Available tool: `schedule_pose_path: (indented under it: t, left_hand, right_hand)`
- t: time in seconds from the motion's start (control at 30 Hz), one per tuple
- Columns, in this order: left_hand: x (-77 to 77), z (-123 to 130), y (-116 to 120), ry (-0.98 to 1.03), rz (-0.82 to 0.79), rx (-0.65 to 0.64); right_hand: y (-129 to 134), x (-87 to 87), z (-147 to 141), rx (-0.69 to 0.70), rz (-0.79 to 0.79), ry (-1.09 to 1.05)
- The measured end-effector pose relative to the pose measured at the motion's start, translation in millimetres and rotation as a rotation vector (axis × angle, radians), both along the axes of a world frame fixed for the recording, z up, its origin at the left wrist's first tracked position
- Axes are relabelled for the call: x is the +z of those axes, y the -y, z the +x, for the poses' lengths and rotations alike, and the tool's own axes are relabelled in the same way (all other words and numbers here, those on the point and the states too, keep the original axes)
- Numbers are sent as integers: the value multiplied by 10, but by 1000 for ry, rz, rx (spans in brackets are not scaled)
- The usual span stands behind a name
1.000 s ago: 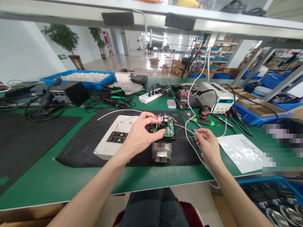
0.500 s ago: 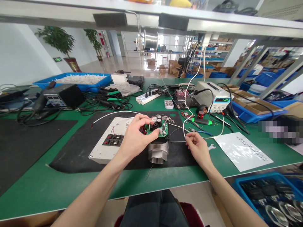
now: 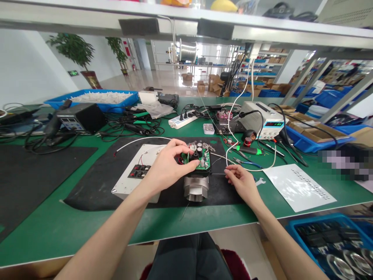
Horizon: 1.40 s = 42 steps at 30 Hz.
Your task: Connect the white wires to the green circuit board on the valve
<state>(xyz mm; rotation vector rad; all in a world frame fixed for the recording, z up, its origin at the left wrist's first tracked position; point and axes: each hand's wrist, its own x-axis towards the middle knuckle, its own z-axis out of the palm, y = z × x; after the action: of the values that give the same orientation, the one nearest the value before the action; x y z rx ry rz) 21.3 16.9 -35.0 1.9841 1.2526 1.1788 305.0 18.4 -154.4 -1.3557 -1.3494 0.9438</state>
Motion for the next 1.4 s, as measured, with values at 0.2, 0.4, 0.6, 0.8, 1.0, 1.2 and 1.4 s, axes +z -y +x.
schedule_pose_path:
  t: [0.2,0.4,0.6,0.8,1.0,1.2,1.4]
  left_hand:
    - [61,-38,24,-52,32,-11]
    - [103,-73,-4,-100,-39,-26]
    - [223,-23,7,-204,8,40]
    - [417,7,-3,-364,-18,20]
    - [421,29,-2,-390,13,-60]
    - [368,74,50,-424,33,-84]
    - [337,74,30,-433,57,-103]
  right_hand:
    - [77,148,53,16,32,114]
    - [194,483,55,-52,104,-3]
    - [325,679,-78,-64,47,-253]
    - [368,733,-230,4,-73,-486]
    - [354,809,-357,48,-24,-415]
    - [328,848,-553,140,233,163]
    - [147,845,-653,142,306,379]
